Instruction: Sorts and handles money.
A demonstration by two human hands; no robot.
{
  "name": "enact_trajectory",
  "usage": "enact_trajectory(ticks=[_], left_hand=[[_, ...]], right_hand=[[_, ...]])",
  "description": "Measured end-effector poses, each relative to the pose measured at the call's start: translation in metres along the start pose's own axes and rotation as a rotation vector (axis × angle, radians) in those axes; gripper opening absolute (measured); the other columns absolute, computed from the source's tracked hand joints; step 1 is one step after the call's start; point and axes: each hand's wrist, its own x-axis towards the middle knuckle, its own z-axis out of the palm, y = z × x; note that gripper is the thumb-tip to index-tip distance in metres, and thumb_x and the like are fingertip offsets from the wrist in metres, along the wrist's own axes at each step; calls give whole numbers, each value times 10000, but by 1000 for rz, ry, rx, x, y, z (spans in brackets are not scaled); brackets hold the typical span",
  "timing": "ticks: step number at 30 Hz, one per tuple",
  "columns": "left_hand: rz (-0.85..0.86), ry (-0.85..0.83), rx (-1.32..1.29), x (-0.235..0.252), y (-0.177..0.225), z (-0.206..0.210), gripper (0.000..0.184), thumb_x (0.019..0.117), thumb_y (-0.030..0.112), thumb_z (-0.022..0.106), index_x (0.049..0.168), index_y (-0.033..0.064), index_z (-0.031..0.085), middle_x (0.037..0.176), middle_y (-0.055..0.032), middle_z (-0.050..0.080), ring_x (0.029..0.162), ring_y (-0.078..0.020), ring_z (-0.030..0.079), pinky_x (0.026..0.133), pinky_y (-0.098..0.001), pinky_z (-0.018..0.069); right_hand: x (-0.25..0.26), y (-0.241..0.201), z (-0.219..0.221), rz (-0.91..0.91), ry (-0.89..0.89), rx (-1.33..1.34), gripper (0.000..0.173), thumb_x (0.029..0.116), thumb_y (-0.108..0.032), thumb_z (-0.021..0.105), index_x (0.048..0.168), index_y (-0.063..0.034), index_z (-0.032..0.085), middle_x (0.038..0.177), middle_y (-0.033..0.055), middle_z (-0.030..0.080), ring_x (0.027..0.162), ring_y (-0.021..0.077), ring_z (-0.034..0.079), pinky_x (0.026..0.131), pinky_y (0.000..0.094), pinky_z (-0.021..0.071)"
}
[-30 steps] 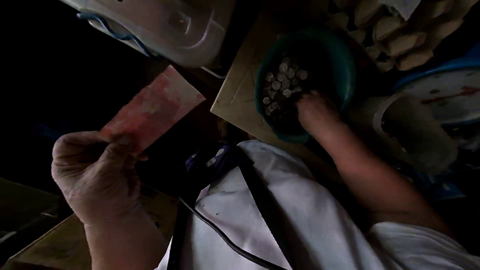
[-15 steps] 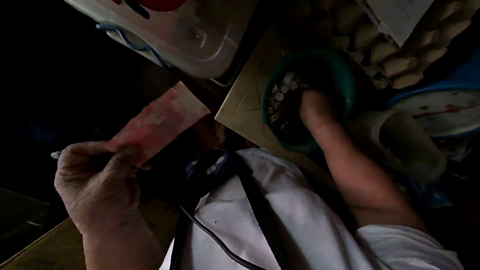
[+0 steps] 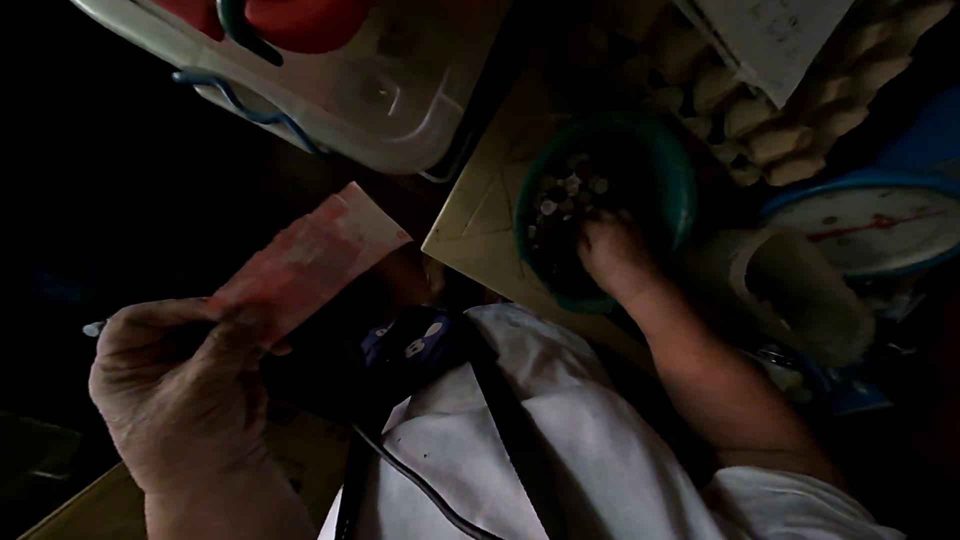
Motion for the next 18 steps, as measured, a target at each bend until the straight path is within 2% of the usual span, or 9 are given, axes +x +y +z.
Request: enact_trajectory(ticks=[4, 7, 10, 14, 18], left_hand=[[9, -21, 12, 5, 2, 5, 244, 880, 76, 773, 1083, 149, 658, 946, 18, 728, 742, -125, 714, 637, -290, 636], [6, -19, 3, 6, 3, 9, 264, 862, 68, 790, 1083, 135, 663, 946, 4, 730, 740, -136, 717, 630, -297, 638], [0, -33, 20, 4, 4, 10, 281, 851, 74, 799, 1080, 151, 655, 948, 16, 722, 753, -130, 713, 642, -295, 637], [12, -34, 19, 1, -1, 5, 265, 862, 86, 798, 1084, 148, 667, 945, 14, 732, 754, -133, 717, 643, -300, 638], [2, -11, 44, -4, -8, -5, 290, 848, 97, 813, 1087, 140, 654, 936, 13, 722, 753, -140, 712, 656, -309, 639]], right_hand=[[9, 5, -10, 173, 94, -75, 278, 1062, -140, 496, 1205, -4, 692, 1272, 217, 659, 1250, 410, 594, 1035, 527, 504], [24, 6, -16, 328, 74, -51, 289, 1044, -123, 532, 1278, -1, 650, 1290, 231, 634, 1203, 408, 630, 976, 560, 539], [39, 6, -18, 436, 50, -39, 354, 1006, -123, 582, 1329, 21, 594, 1270, 278, 640, 1129, 467, 658, 894, 643, 542], [40, 8, -19, 409, 78, -30, 373, 1017, -147, 588, 1357, 5, 588, 1317, 259, 623, 1165, 439, 650, 935, 617, 535], [31, 15, -14, 357, 173, 0, 296, 1056, -228, 541, 1248, -58, 689, 1284, 183, 671, 1183, 371, 658, 976, 575, 532]])
